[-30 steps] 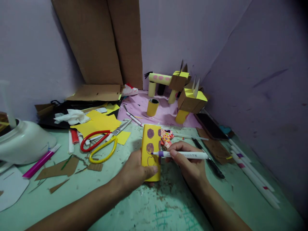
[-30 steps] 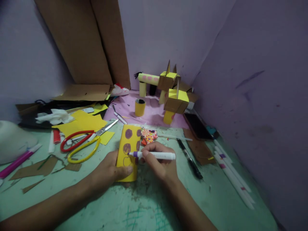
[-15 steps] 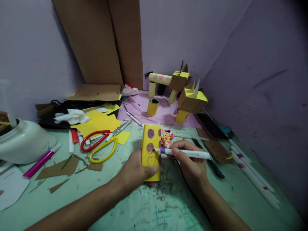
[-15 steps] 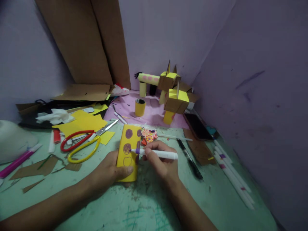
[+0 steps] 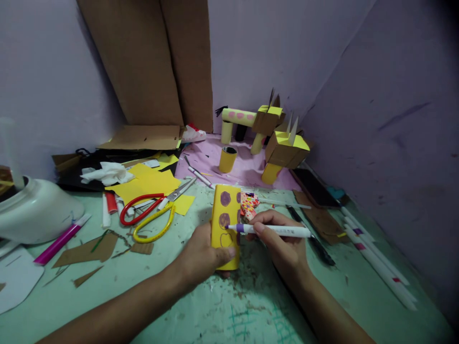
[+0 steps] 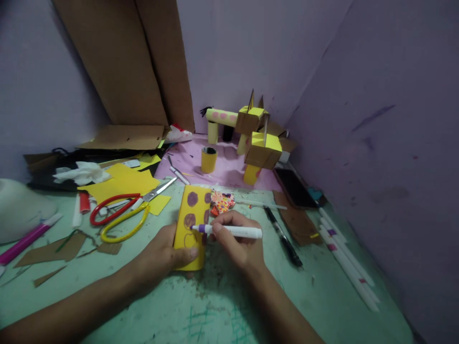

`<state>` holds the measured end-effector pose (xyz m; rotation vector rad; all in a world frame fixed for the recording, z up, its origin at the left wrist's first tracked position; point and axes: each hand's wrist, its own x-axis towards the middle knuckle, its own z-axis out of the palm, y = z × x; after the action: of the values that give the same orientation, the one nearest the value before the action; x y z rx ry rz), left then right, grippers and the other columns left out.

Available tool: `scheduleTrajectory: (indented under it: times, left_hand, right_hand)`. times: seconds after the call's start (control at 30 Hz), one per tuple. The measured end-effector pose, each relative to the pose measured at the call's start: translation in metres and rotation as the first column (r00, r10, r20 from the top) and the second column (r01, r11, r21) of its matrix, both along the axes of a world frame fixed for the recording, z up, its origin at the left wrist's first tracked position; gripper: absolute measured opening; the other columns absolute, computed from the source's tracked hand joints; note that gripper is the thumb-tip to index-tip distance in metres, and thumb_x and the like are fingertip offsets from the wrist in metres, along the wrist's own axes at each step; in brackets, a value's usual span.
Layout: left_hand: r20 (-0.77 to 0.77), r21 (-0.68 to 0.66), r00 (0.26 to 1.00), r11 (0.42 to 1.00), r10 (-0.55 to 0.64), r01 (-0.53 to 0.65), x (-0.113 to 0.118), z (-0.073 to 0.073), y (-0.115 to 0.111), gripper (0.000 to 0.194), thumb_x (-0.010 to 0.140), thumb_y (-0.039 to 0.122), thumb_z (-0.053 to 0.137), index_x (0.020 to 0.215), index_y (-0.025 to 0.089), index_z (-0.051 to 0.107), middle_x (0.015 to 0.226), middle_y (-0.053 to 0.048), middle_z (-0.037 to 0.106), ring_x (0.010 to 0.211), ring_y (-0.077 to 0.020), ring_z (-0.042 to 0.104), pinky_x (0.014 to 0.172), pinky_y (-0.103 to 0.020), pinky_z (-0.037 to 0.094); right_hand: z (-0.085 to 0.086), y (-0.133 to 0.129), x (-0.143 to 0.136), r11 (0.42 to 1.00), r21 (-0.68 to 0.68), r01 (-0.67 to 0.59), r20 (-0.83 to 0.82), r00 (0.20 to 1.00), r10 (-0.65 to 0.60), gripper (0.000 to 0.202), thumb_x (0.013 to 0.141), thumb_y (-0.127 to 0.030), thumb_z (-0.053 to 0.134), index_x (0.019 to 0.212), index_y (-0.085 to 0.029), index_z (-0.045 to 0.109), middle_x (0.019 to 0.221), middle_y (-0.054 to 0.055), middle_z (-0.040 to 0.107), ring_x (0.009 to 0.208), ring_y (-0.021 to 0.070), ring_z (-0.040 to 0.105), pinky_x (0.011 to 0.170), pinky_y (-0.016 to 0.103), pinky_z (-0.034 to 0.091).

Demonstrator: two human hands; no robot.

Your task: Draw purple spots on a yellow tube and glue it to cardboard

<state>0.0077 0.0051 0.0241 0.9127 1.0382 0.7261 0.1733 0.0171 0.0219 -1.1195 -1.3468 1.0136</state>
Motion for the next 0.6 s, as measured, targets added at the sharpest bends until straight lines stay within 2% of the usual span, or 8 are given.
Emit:
scheduleTrajectory:
  times: [0.13,0.33,0.6]
  left_hand:
    - [-0.001,-0.01,1.0,1.0,0.004,-0.004,0.0004,-0.0003,0.0004,0.046,0.061,0.028,0.073,0.1,0.015,0.055,0.078,-0.003,0.062,0.063,-0.0174,0.059,0.052,-0.03,0.051]
    - [-0.009,0.01,1.0,1.0,-0.012,0.012,0.001,-0.0004,0.0016,0.047,0.059,0.03,0.071,0.099,0.013,0.054,0.076,-0.003,0.061,0.063,-0.0175,0.058,0.051,-0.03,0.051]
    - [0.019,0.023,1.0,1.0,0.003,-0.003,0.0001,-0.0018,0.0011,0.047,0.058,0.029,0.073,0.099,0.015,0.054,0.077,-0.003,0.061,0.062,-0.0159,0.057,0.05,-0.028,0.049]
  right_hand:
    - [-0.0026,0.0019,0.0031,0.999,0.039,-0.006,0.014,1.0,0.005,0.014,0.077,-0.03,0.066,0.071,-0.019,0.068,0.057,0.002,0.07,0.052,0.0173,0.062,0.049,0.026,0.047]
    - [-0.0002,-0.0001,-0.0001,1.0,0.022,0.001,-0.004,1.0,-0.001,0.013,0.076,-0.03,0.066,0.068,-0.02,0.068,0.056,0.0,0.069,0.051,0.0156,0.062,0.05,0.024,0.046]
    - [0.0034,-0.0024,-0.0014,0.999,0.036,0.001,0.071,0.997,-0.004,0.015,0.076,-0.03,0.065,0.064,-0.02,0.066,0.054,0.0,0.068,0.048,0.0159,0.061,0.048,0.025,0.046]
